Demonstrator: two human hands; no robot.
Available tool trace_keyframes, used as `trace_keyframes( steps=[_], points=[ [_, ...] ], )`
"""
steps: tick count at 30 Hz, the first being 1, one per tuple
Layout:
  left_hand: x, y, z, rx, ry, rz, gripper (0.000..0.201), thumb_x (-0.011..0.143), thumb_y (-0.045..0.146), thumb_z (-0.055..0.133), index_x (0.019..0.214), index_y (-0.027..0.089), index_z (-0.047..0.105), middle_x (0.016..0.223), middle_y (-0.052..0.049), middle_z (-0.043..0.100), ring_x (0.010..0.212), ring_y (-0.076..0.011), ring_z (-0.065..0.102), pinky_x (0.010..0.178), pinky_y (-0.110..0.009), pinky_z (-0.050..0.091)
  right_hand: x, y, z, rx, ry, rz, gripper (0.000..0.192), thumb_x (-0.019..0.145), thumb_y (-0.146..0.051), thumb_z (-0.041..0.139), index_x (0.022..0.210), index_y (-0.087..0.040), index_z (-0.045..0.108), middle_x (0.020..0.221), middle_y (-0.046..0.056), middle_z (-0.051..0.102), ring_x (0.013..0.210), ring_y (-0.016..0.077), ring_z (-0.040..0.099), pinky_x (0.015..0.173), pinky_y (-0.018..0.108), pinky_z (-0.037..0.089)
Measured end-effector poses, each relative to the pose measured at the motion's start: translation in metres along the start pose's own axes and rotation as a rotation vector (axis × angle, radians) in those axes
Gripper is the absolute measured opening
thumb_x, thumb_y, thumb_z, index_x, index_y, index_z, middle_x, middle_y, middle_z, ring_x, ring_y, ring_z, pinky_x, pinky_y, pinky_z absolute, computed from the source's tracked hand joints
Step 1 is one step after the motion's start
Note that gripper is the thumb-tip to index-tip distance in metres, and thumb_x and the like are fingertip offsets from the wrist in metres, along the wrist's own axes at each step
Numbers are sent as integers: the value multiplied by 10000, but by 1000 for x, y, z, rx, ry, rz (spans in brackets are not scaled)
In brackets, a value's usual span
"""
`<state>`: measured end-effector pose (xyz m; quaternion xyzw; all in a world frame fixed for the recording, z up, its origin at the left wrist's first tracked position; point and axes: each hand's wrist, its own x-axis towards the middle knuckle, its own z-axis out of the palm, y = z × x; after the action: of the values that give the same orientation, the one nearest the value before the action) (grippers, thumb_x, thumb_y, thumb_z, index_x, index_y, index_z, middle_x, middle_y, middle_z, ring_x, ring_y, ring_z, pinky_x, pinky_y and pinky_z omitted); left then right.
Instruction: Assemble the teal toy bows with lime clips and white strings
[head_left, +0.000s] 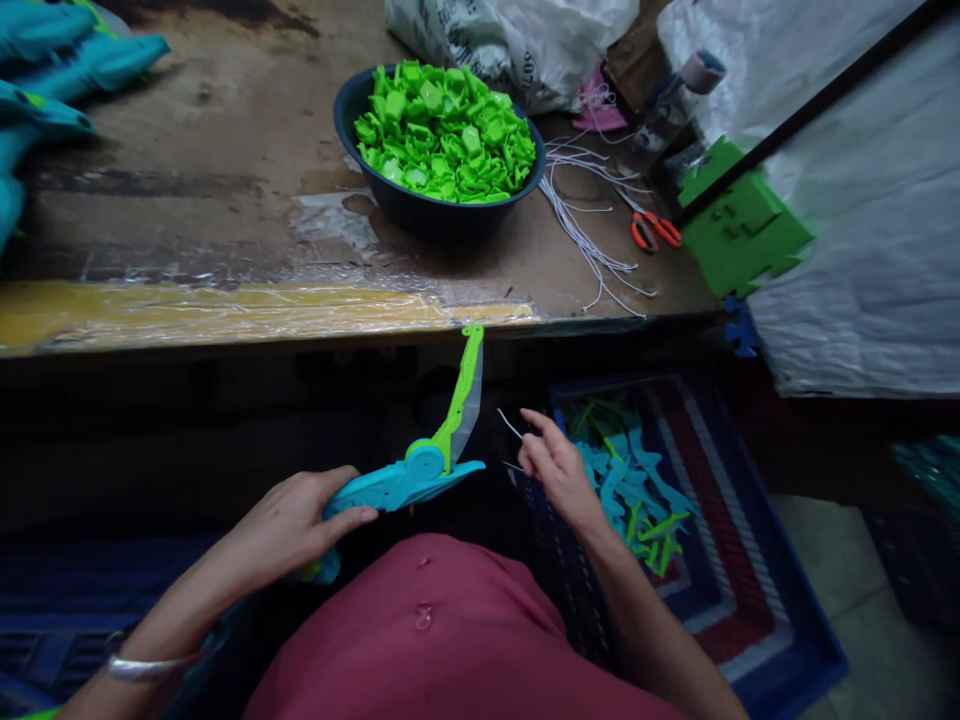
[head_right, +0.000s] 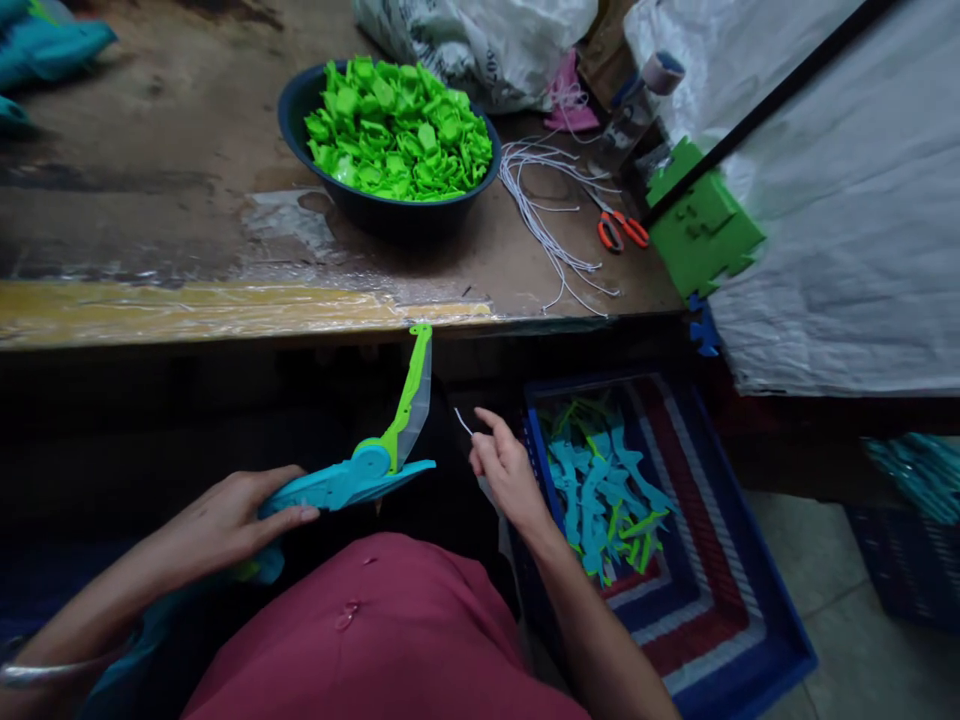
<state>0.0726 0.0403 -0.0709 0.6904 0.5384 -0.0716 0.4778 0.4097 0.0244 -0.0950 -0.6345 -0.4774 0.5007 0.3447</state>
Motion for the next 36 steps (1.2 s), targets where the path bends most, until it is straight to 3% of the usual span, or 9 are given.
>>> trace_keyframes(
  steps=[4,10,15,22,36],
  points=[
    [-2,3,22,85,-55,8,376,938,561,492,968,232,672,885,-60,736,865,-276,701,722,-318,431,-3,-20,-19,-277,115,-154,387,1012,-383,479,1316,-162,568,666,-40,585,583,131,522,618,277,430],
    [-3,9,47,247,-119,-12,439,944,499,460,1165,200,694,1111,-172,753,1084,-376,692,901,-459,473,-2,-31,-17,-425,221,-281,197,1019,-324,517,1011,-218,683,783,12,693,672,151,618,681,279,468],
    [-1,4,51,265,-84,-21,494,935,519,458,1199,188,713,1194,-203,744,1126,-397,690,939,-501,494,3,-20,-20,-555,259,-346,199,1011,-279,519,898,-212,669,876,46,676,813,182,640,738,293,456],
    [0,2,53,277,-73,-10,562,941,538,448,1290,168,688,1188,-200,752,1128,-409,695,958,-522,507,4,-2,-21,-627,252,-277,168,957,-270,599,854,-213,719,836,39,671,726,171,616,669,291,420],
    [0,6,52,373,-136,-13,578,971,545,377,1313,182,668,1229,-182,741,1139,-381,695,961,-479,515,12,-2,-13,-565,334,-298,205,945,-253,569,831,-210,732,783,27,698,671,146,615,640,269,422]
  ],
)
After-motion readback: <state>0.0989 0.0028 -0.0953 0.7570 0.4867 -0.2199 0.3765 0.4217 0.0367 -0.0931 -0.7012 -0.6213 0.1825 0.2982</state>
